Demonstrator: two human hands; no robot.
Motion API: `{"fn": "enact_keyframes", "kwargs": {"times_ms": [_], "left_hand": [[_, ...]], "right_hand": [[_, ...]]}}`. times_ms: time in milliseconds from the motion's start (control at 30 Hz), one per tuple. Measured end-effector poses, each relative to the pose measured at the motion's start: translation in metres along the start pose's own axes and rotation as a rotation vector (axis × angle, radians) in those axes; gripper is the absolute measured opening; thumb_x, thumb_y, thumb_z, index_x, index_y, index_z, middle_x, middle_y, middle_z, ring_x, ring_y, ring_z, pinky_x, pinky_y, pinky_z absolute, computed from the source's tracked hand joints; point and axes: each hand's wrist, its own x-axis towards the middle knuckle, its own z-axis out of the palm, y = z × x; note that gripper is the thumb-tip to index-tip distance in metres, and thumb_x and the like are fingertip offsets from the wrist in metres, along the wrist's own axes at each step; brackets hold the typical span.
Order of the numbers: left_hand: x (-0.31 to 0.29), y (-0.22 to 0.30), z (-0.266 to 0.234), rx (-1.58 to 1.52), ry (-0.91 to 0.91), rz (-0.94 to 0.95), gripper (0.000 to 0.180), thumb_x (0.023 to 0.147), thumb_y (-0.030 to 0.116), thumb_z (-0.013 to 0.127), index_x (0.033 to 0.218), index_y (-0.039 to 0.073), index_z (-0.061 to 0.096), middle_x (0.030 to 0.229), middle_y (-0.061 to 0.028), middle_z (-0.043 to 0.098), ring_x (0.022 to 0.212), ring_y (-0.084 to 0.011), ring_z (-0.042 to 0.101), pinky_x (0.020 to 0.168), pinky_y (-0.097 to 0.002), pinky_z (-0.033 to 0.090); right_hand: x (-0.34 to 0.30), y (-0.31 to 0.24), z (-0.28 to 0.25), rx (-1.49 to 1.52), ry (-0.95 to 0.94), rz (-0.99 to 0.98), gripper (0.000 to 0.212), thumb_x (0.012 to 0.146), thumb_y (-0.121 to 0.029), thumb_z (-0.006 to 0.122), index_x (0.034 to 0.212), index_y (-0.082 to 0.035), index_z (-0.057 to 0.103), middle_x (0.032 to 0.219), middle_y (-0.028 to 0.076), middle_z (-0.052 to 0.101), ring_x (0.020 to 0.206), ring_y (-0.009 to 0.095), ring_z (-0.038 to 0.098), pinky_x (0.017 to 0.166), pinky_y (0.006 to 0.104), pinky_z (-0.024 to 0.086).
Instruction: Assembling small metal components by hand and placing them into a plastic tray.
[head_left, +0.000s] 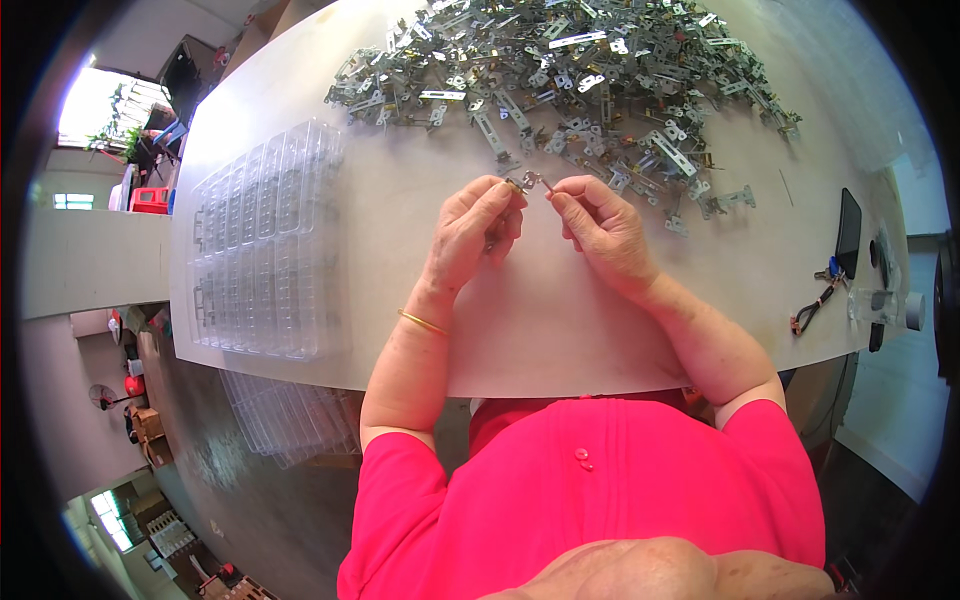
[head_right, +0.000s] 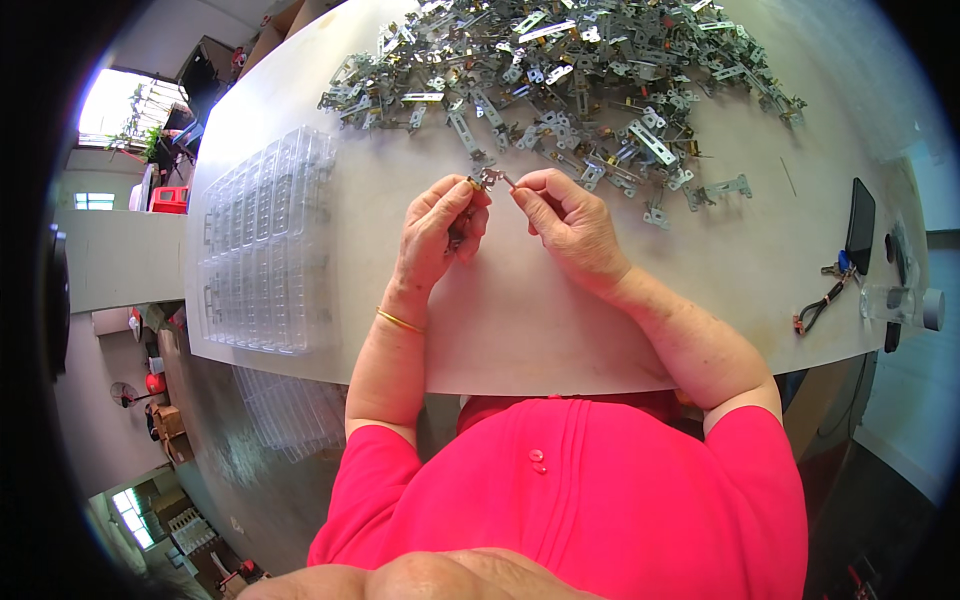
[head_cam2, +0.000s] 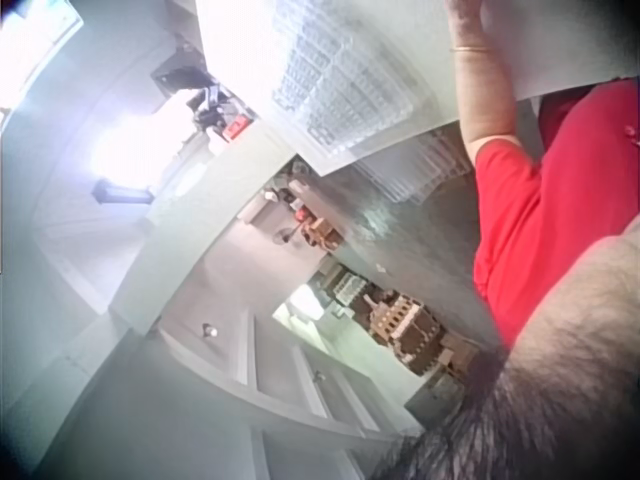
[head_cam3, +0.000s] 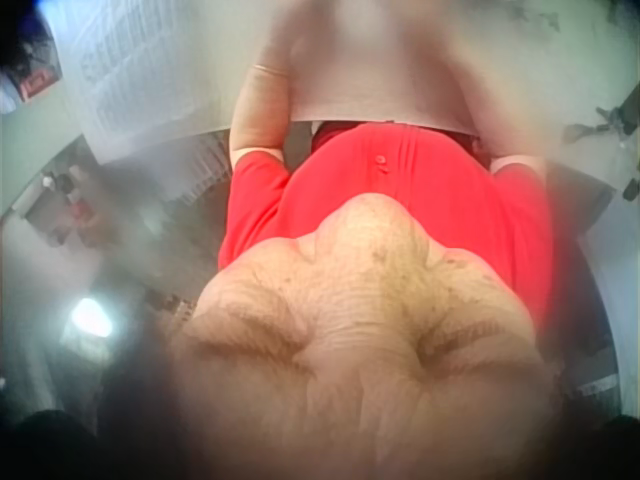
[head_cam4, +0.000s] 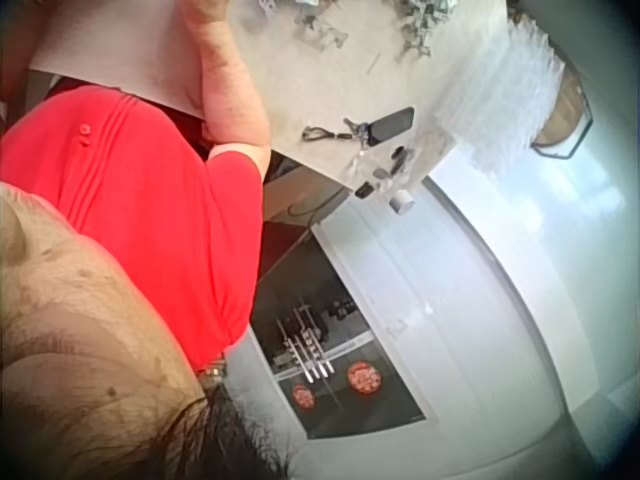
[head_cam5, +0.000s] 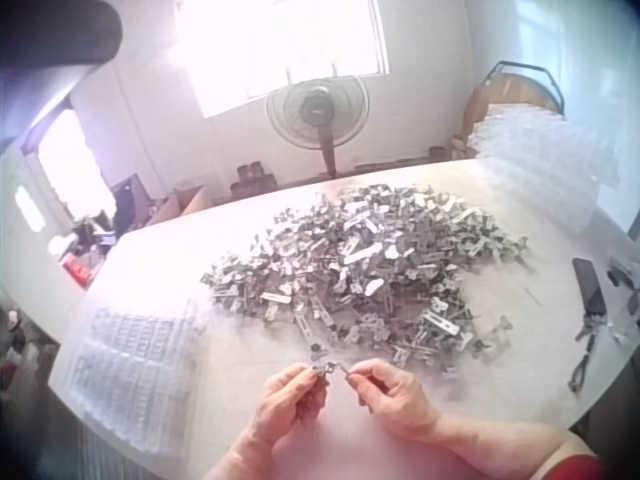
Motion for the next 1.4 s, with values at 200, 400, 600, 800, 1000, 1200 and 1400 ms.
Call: {"fn": "enact_keyframes", "kwargs": {"times_ms": [200,400,600,800,1000,1200,1400], "left_hand": [[0.001,-0.006,-0.001,0.011,0.000,0.053,0.029,0.104,0.028,0.050,0.094,0.004,0.063,0.068,-0.0023,0.059,0.046,-0.0056,0.046,0.041,-0.0192,0.031],[-0.001,-0.005,-0.002,0.249,0.001,0.159,0.025,0.104,0.025,0.053,0.096,0.004,0.064,0.069,-0.0002,0.058,0.054,-0.0039,0.046,0.047,-0.0191,0.034],[-0.001,-0.009,0.001,0.503,-0.018,0.279,0.020,0.101,0.020,0.058,0.094,0.003,0.064,0.070,0.0022,0.057,0.058,-0.0035,0.046,0.050,-0.0210,0.037],[-0.002,-0.014,-0.002,0.610,-0.077,0.326,0.012,0.096,0.013,0.064,0.093,0.001,0.064,0.069,0.0030,0.054,0.060,-0.0045,0.045,0.053,-0.0230,0.038],[-0.007,-0.010,0.011,0.604,-0.142,0.349,0.011,0.092,0.010,0.069,0.093,0.001,0.064,0.067,0.0032,0.050,0.060,-0.0045,0.041,0.053,-0.0236,0.035],[-0.004,-0.011,0.005,0.677,0.033,0.458,0.010,0.091,0.008,0.070,0.092,0.001,0.063,0.067,0.0031,0.048,0.060,-0.0046,0.039,0.052,-0.0241,0.034],[-0.003,-0.009,0.006,0.612,-0.001,0.461,0.015,0.093,0.013,0.064,0.099,0.000,0.065,0.074,0.0007,0.057,0.066,-0.0057,0.048,0.059,-0.0233,0.041]], "right_hand": [[0.000,0.000,0.001,-0.031,-0.006,-0.010,0.014,0.100,-0.018,0.062,0.106,-0.006,0.065,0.075,-0.005,0.056,0.067,0.004,0.051,0.060,0.0210,0.043],[0.001,0.002,0.000,-0.101,-0.001,-0.020,0.014,0.100,-0.018,0.063,0.105,-0.006,0.065,0.075,-0.004,0.057,0.067,0.004,0.051,0.060,0.0211,0.043],[0.000,-0.004,0.001,0.006,0.003,0.108,0.013,0.102,-0.013,0.055,0.107,-0.005,0.064,0.083,0.000,0.062,0.070,0.007,0.056,0.064,0.0232,0.048],[0.005,0.003,-0.007,0.213,-0.127,0.171,0.017,0.101,-0.013,0.056,0.114,-0.002,0.062,0.092,0.002,0.064,0.079,0.008,0.059,0.073,0.0238,0.050],[0.005,0.012,0.001,0.223,-0.057,-0.049,0.014,0.100,-0.010,0.059,0.113,-0.005,0.063,0.096,-0.001,0.065,0.087,0.006,0.058,0.078,0.0224,0.049],[0.006,0.013,-0.003,0.203,-0.042,-0.132,0.013,0.100,-0.010,0.060,0.111,-0.005,0.064,0.096,-0.001,0.066,0.090,0.006,0.060,0.079,0.0220,0.050],[0.006,0.009,-0.003,0.197,-0.041,-0.035,0.012,0.100,-0.010,0.060,0.109,-0.003,0.064,0.093,0.003,0.067,0.086,0.010,0.065,0.079,0.0253,0.055]]}}
